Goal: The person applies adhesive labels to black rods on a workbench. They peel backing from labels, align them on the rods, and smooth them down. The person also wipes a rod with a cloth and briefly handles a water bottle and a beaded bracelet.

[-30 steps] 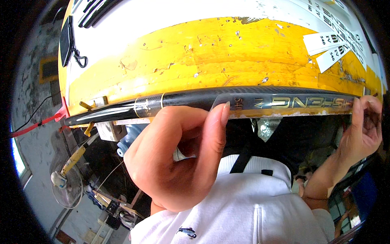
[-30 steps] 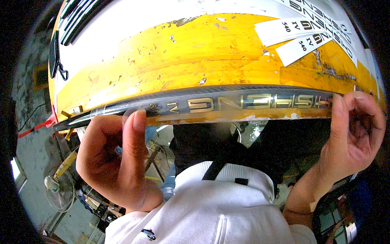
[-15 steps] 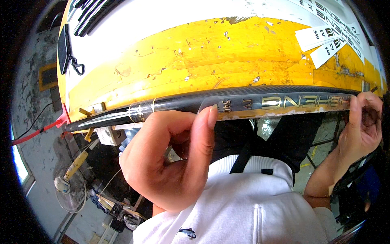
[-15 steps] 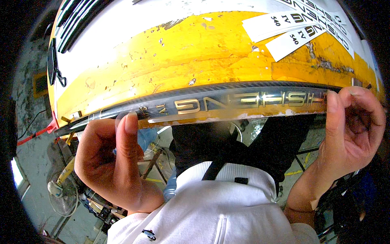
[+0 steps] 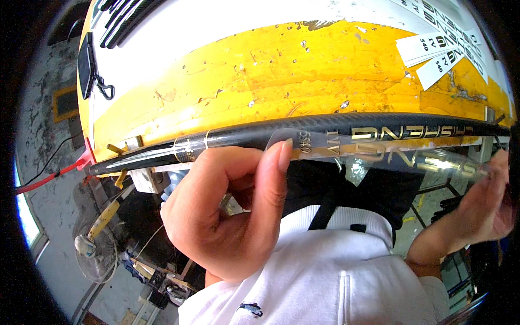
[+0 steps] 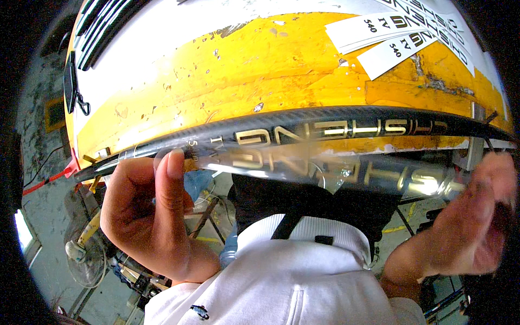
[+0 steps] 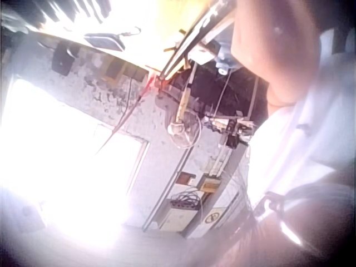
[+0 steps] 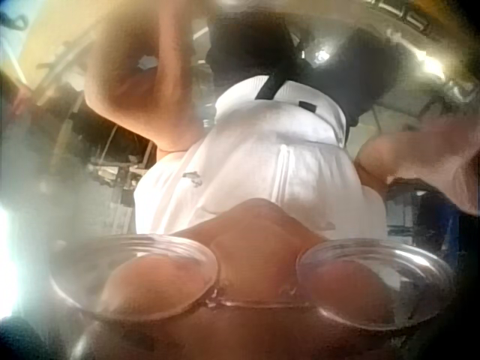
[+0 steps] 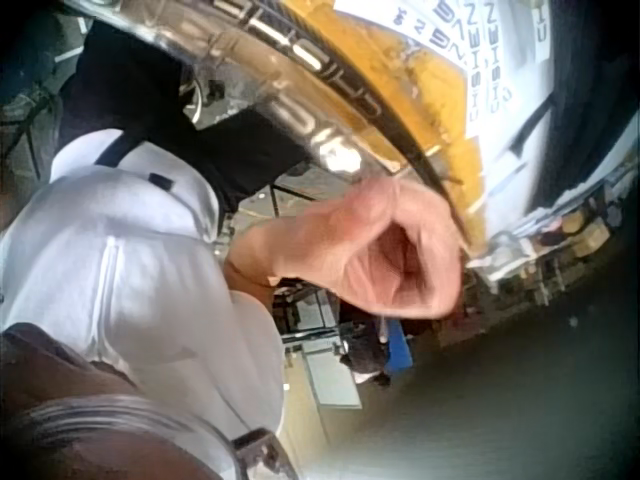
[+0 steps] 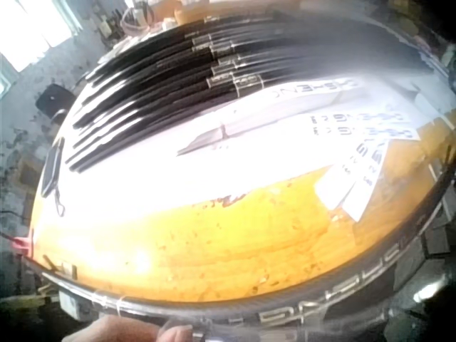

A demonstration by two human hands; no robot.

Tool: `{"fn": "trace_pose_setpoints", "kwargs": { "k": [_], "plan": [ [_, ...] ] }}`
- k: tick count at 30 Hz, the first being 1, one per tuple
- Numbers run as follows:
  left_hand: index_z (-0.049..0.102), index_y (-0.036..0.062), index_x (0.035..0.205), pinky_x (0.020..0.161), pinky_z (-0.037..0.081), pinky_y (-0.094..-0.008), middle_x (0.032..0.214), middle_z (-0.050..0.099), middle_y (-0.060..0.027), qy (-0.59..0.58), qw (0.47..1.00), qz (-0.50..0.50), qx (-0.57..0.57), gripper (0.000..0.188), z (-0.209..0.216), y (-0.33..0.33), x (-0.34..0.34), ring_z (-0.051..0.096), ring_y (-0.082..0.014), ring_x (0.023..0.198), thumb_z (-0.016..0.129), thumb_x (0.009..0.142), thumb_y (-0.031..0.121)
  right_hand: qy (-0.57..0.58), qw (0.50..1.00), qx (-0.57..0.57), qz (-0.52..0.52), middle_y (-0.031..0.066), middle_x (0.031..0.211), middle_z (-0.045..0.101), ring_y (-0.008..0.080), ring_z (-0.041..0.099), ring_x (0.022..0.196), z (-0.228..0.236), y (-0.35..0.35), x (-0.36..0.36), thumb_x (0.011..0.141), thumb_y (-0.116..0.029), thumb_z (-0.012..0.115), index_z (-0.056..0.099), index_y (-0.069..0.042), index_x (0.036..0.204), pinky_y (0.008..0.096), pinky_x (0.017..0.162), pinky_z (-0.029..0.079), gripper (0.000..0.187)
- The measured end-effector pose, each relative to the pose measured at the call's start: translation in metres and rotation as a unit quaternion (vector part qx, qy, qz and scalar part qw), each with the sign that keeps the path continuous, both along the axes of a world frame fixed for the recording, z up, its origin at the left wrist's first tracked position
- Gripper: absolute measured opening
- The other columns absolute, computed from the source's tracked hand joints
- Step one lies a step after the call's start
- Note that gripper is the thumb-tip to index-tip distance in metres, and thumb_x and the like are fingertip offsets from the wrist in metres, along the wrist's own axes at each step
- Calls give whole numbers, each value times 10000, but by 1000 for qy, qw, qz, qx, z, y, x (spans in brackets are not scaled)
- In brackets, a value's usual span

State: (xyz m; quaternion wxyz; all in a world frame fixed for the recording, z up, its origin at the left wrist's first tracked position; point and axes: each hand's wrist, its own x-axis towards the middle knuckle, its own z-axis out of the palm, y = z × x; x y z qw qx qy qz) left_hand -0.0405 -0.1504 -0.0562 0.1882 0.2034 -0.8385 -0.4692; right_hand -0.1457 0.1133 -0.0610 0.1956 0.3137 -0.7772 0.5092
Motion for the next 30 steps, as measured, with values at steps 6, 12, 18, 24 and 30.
{"fn": "trace_pose_setpoints", "kwargs": {
  "k": [6, 12, 18, 24, 30],
  "plan": [
    [597, -2, 674, 427, 299, -156, 524, 517, 21, -2, 999, 7, 38, 165, 3, 1, -1, 409, -14, 446, 739, 754, -21, 24, 997, 28, -64, 60, 766, 561, 92, 491, 626, -7, 0, 5, 826, -66, 671, 508, -21, 916, 192, 564, 389, 191],
    [596, 5, 674, 423, 312, -155, 527, 516, 15, 20, 998, -43, -30, 170, 0, -6, 0, 410, -14, 444, 749, 747, -18, -73, 992, 54, -83, 65, 828, 581, 76, 470, 671, -21, 1, 10, 876, 52, 561, 591, -23, 949, 201, 604, 375, 109],
    [601, 10, 673, 424, 331, -156, 530, 530, 12, 29, 998, -45, -42, 170, -3, -6, -1, 431, -14, 443, 753, 747, -8, -57, 993, 47, -95, 79, 856, 608, 70, 496, 691, -25, -1, 9, 865, 56, 582, 583, -26, 1006, 189, 623, 394, 163],
    [603, 12, 668, 420, 333, -157, 524, 533, 10, 12, 999, -39, -23, 172, 3, -6, -2, 436, -14, 437, 757, 743, -5, -62, 993, 62, -84, 75, 858, 624, 80, 549, 722, -26, 3, 7, 856, 35, 611, 598, -20, 989, 202, 668, 438, 145],
    [600, 11, 665, 418, 327, -156, 519, 529, 8, 21, 999, -18, -27, 176, 0, -1, -2, 431, -14, 432, 758, 738, -11, -33, 991, 49, -123, 68, 868, 628, 78, 538, 687, -27, -9, 8, 843, 59, 611, 598, -13, 965, 207, 638, 430, 142]
  ]
}}
